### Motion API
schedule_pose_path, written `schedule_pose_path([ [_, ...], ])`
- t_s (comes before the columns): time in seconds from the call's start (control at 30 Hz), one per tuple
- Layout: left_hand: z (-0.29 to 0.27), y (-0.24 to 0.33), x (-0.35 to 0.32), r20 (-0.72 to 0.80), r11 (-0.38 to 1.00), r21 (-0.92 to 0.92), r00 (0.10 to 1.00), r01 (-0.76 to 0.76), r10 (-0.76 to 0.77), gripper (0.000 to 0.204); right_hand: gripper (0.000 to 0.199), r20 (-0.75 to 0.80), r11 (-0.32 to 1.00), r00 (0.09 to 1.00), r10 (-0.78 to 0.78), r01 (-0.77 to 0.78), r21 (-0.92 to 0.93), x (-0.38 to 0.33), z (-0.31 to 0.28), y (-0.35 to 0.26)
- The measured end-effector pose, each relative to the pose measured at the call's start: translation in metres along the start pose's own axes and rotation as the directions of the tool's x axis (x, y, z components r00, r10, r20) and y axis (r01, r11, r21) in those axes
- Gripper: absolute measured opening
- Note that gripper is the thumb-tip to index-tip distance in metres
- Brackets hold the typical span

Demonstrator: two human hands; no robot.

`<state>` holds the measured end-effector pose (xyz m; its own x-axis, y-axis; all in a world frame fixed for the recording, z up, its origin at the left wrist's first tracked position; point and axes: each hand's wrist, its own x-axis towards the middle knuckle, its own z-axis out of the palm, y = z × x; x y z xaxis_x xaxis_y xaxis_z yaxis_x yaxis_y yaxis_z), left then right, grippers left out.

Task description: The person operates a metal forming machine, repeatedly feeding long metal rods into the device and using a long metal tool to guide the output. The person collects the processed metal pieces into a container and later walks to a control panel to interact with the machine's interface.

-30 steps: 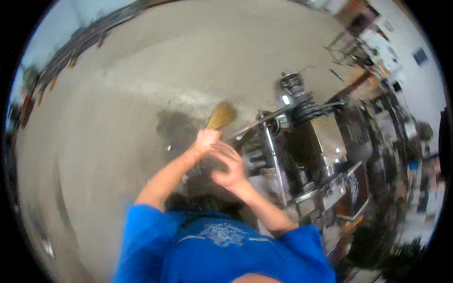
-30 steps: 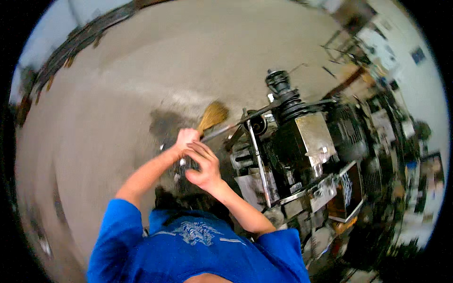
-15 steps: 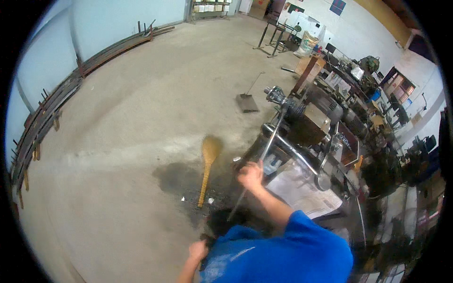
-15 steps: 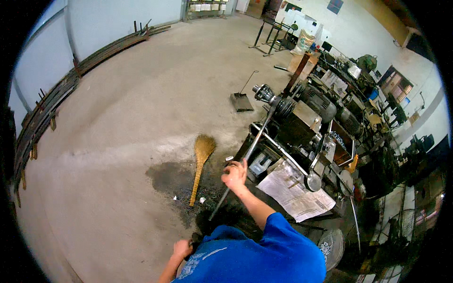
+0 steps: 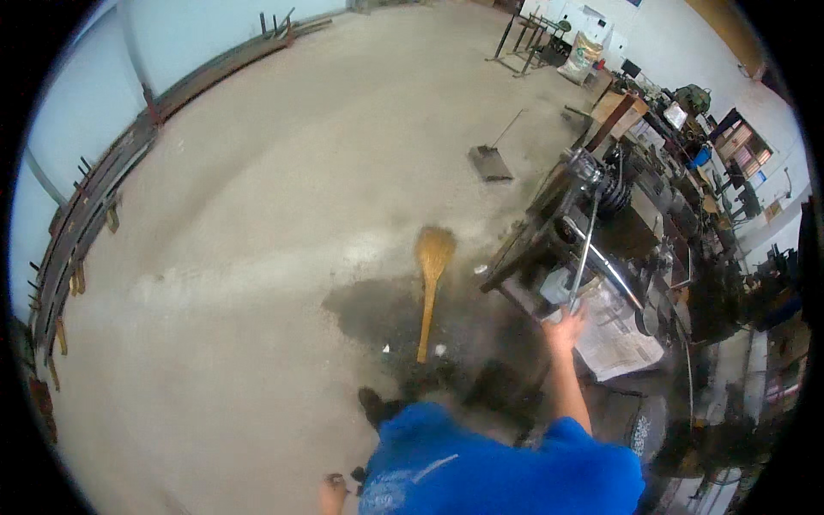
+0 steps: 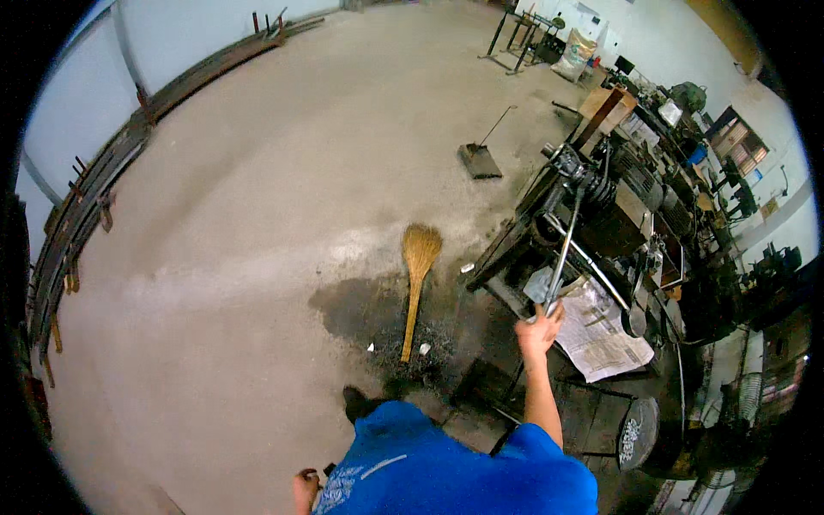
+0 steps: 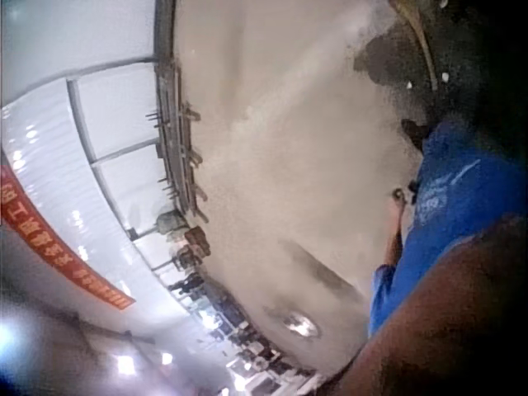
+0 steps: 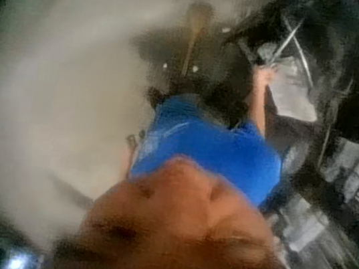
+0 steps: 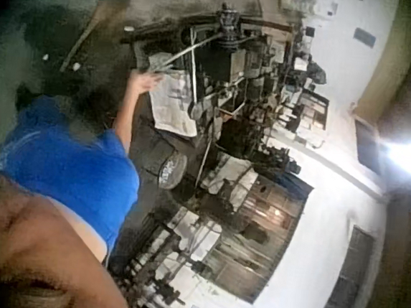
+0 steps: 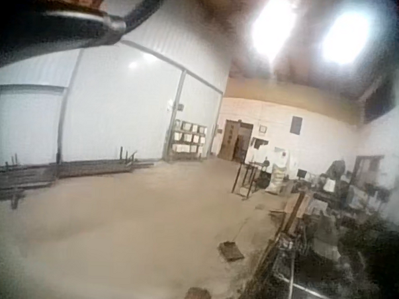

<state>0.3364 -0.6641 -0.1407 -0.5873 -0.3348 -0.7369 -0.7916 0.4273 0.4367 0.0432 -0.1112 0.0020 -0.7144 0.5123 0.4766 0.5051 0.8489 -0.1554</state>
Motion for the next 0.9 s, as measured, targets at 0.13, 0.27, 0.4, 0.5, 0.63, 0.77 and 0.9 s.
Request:
schedule_pose_path([
  [0.13, -0.057, 0.011, 0.041, -0.003, 0.952, -0.306, 1.0, -0.015, 0.015, 0.03, 0.033, 0.395, 0.962, 0.877, 0.274, -0.241, -0.131, -0.009, 0.023, 0.017],
  [0.27, -0.098, 0.013, 0.058, 0.014, 0.929, -0.357, 0.995, 0.1, -0.101, 0.027, 0.033, 0.335, 0.898, 0.881, 0.335, -0.191, -0.396, -0.019, 0.057, 0.021],
  [0.4, -0.126, 0.012, 0.115, 0.144, 0.929, -0.326, 0.98, 0.175, -0.135, 0.03, 0.032, 0.161, 0.7, 0.801, 0.576, -0.382, -0.603, -0.041, 0.053, 0.003],
  [0.5, -0.158, 0.015, 0.176, 0.217, 0.928, -0.308, 0.965, 0.208, -0.144, 0.033, 0.034, 0.097, 0.573, 0.763, 0.639, -0.388, -0.722, -0.055, 0.061, -0.024],
  [0.63, -0.249, 0.026, 0.284, 0.269, 0.943, -0.269, 0.955, 0.195, -0.12, 0.037, 0.034, 0.33, 0.582, 0.633, 0.7, -0.238, -0.777, -0.107, 0.056, -0.074],
  [0.77, -0.377, 0.072, 0.442, 0.229, 0.889, -0.375, 0.956, 0.262, -0.186, 0.043, 0.029, 0.841, 0.864, 0.264, 0.472, 0.05, -0.501, -0.168, 0.108, -0.147],
  [0.9, -0.487, 0.183, 0.565, -0.382, 0.923, -0.375, 0.921, -0.081, -0.075, 0.024, 0.029, 0.952, 0.901, 0.028, 0.306, 0.315, -0.299, -0.19, 0.184, -0.217],
])
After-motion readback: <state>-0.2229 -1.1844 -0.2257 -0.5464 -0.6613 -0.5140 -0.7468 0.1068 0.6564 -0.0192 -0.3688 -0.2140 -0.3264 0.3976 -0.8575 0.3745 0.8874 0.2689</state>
